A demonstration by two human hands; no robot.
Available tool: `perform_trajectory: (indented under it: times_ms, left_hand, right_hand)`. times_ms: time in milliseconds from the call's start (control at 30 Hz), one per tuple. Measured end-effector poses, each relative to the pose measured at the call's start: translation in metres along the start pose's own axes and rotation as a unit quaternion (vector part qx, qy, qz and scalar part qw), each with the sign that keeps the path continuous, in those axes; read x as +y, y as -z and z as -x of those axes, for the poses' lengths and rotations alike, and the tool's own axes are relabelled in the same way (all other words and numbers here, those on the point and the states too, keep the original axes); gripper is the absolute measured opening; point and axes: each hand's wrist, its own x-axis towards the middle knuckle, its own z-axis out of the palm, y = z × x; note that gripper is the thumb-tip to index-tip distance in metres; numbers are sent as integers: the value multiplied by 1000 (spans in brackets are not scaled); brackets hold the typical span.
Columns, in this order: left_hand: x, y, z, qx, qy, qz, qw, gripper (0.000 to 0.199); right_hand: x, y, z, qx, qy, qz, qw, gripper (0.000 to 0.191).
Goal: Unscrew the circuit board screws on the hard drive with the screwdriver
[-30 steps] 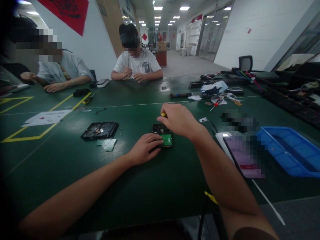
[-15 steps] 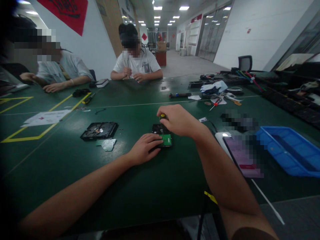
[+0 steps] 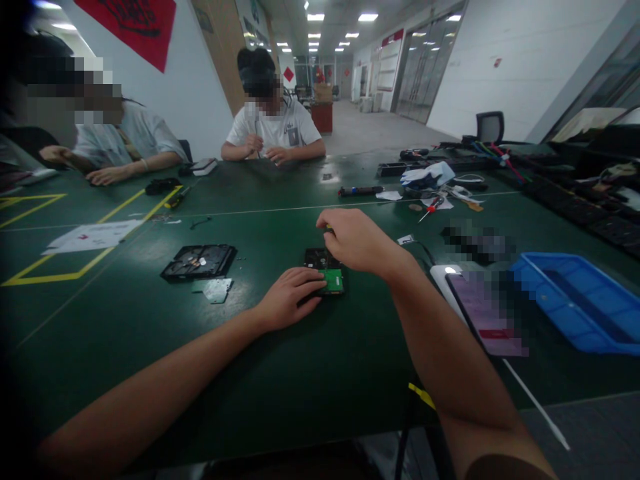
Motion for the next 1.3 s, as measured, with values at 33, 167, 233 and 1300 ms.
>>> perform_trajectory:
  times_ms: [33, 167, 233, 1300]
  left_hand:
    - [0, 0, 0, 1, 0, 2, 1000, 38]
    - [0, 0, 0, 1, 2, 2, 1000, 37]
    - [1, 0, 0, 2, 1, -1, 1000, 37]
    - [1, -1, -1, 4, 2, 2, 1000, 37]
  right_hand:
    - [-1, 0, -1, 1, -3, -2, 1000, 25]
    - [0, -3, -4, 7, 19, 9, 1000, 20]
    - [4, -6, -5, 15, 16, 21, 1000, 21]
    - [1, -4, -4, -2, 28, -17, 999, 22]
